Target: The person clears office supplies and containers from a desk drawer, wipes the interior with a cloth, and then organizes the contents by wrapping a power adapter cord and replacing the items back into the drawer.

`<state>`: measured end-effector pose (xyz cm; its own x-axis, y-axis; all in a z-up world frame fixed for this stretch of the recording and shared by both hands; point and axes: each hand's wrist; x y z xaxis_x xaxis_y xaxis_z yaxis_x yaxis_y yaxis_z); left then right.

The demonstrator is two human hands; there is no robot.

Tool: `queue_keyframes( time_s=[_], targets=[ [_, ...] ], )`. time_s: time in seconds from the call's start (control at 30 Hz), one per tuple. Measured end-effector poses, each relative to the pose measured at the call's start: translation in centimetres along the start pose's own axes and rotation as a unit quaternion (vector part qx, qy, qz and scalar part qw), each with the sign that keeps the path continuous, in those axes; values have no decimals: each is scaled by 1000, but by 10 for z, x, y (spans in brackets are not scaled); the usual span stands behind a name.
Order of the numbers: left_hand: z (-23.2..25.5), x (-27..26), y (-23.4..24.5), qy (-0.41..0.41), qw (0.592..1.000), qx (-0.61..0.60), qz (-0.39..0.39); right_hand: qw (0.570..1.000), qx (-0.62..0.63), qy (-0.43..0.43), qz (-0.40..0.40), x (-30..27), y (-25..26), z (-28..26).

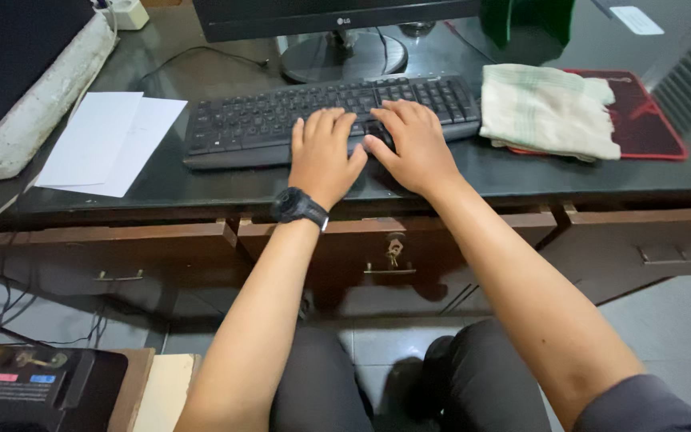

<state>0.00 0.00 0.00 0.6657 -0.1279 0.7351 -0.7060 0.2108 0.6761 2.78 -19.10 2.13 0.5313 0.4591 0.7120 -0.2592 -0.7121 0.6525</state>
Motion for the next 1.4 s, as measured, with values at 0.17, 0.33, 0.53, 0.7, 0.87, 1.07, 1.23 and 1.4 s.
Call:
queue_keyframes(
  time_s=[0.17, 0.33, 0.53, 0.7, 0.87, 1.07, 1.23, 1.4],
  targets=[
    [24, -49, 49, 50, 994, -93, -16, 997, 33, 66, 9, -41, 39, -50],
    [42, -97, 77, 24, 993, -116, 25, 997, 50, 8, -62, -98, 52, -79],
    [44, -102, 56, 61, 993, -100, -19, 999, 36, -20, -34, -109, 39, -76],
    [48, -106, 50, 54, 994, -58, -71, 998, 6, -49, -40, -109, 28, -79],
    [49, -103, 59, 58, 991, -54, -105, 995, -5, -67, -74, -104, 36, -85],
    [68, -135, 108, 67, 985, -95, -127, 987, 25, -104, -124, -131, 66, -120],
    [83, -160, 152, 88, 959, -112, -245, 980, 97, -106, -141, -157, 88, -150],
    [89, -182, 187, 56, 951, -168, -252, 959, 115, -135, -221, -179, 107, -175]
  ],
)
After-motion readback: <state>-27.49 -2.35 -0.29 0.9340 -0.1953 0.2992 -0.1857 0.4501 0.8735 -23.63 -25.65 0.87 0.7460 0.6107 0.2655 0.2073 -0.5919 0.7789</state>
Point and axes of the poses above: each hand's wrist, its own x-axis towards the middle knuckle, its own y-axis out of the back of the hand, z = x × y, and after that the axes turned 12 degrees about x, right-handed
